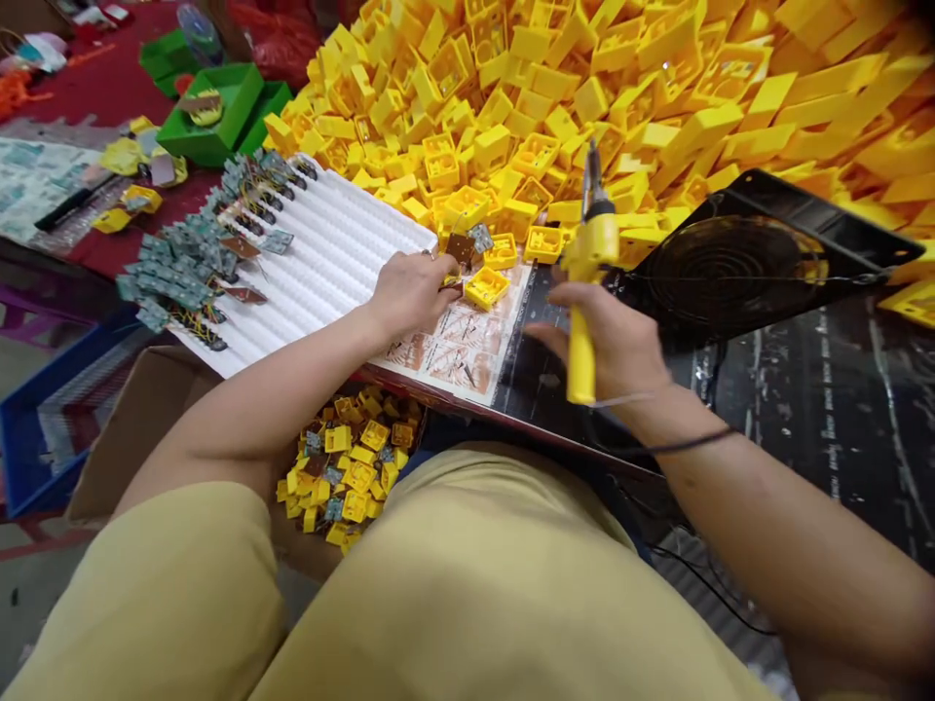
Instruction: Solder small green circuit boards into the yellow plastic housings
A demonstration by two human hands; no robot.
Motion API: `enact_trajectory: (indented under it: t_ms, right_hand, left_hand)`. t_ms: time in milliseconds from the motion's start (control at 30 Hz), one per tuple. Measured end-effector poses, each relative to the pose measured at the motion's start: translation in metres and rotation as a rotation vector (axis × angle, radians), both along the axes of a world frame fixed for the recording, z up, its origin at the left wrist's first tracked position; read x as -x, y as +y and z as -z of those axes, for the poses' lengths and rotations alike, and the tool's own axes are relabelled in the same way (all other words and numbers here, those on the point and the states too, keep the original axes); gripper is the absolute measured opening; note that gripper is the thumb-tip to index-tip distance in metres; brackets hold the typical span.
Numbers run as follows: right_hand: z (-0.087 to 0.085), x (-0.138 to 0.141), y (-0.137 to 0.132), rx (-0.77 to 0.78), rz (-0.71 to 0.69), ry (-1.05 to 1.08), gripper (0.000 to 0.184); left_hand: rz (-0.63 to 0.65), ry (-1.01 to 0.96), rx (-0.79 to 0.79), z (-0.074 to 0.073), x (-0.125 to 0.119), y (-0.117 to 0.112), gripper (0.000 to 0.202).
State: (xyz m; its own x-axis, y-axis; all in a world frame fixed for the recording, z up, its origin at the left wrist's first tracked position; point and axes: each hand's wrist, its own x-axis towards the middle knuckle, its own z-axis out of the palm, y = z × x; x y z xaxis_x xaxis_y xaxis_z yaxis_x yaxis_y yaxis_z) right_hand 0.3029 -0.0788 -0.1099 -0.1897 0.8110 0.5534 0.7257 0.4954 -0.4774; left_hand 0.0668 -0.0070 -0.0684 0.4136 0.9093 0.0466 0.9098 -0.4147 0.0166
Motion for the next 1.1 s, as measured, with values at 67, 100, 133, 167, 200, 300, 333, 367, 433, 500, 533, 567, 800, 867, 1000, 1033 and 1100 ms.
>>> enact_trajectory:
  t_ms: [67, 100, 133, 167, 200, 300, 333, 367, 433, 500, 533, 567, 800, 867, 1000, 1033, 1100]
  right_hand:
    - [0.01, 0.018, 0.026, 0.01, -0.015, -0.079, 0.046]
    - [0.014, 0.026, 0.037, 0.017, -0.025, -0.11, 0.047]
    - [0.015, 0.033, 0.047, 0.024, -0.035, -0.135, 0.045]
    - [0.015, 0.038, 0.055, 0.028, -0.043, -0.153, 0.044]
    - [0.012, 0.041, 0.06, 0.027, -0.051, -0.166, 0.042]
    - [-0.013, 0.035, 0.065, -0.004, -0.079, -0.189, 0.04]
    - [-0.025, 0.029, 0.063, -0.023, -0.089, -0.201, 0.038]
    - [-0.038, 0.021, 0.059, -0.044, -0.104, -0.22, 0.036]
    - [-0.062, 0.006, 0.047, -0.113, -0.154, -0.313, 0.035]
    - [-0.077, -0.007, 0.033, -0.168, -0.166, -0.348, 0.033]
    - [-0.08, -0.011, 0.025, -0.184, -0.151, -0.35, 0.032]
    - [-0.08, -0.015, 0.017, -0.198, -0.123, -0.342, 0.03]
    - [-0.028, -0.029, -0.037, -0.199, 0.028, -0.31, 0.032]
    - [-0.017, -0.032, -0.052, -0.16, 0.045, -0.307, 0.033]
    - [-0.011, -0.035, -0.074, -0.136, 0.122, -0.243, 0.042]
    - [-0.011, -0.035, -0.077, -0.13, 0.141, -0.228, 0.046]
    - [-0.01, -0.035, -0.08, -0.121, 0.154, -0.211, 0.058]
  left_hand:
    - [0.019, -0.118, 0.042, -0.001, 0.005, 0.002, 0.031]
    - [0.031, -0.207, 0.076, -0.002, 0.008, 0.004, 0.031]
    - [0.04, -0.305, 0.125, -0.002, 0.012, 0.006, 0.03]
    - [0.044, -0.396, 0.188, -0.002, 0.016, 0.008, 0.032]
    - [0.047, -0.467, 0.261, -0.001, 0.02, 0.01, 0.035]
    - [0.116, -0.554, 0.449, -0.002, 0.031, 0.015, 0.057]
    - [0.162, -0.548, 0.489, -0.003, 0.033, 0.015, 0.066]
    - [0.207, -0.532, 0.508, -0.006, 0.034, 0.015, 0.07]
    - [0.269, -0.473, 0.475, -0.012, 0.032, 0.011, 0.064]
    - [0.282, -0.422, 0.325, -0.02, 0.026, 0.005, 0.043]
    - [0.276, -0.413, 0.21, -0.023, 0.022, 0.002, 0.034]
    - [0.271, -0.407, 0.09, -0.025, 0.017, -0.002, 0.029]
    - [0.531, -0.095, -0.033, 0.001, -0.005, -0.029, 0.03]
    - [0.528, -0.114, -0.006, 0.01, -0.006, -0.032, 0.029]
    - [0.551, -0.267, -0.07, 0.009, -0.013, -0.043, 0.036]
    - [0.546, -0.299, -0.107, 0.006, -0.016, -0.049, 0.035]
    - [0.522, -0.322, -0.164, 0.003, -0.023, -0.062, 0.029]
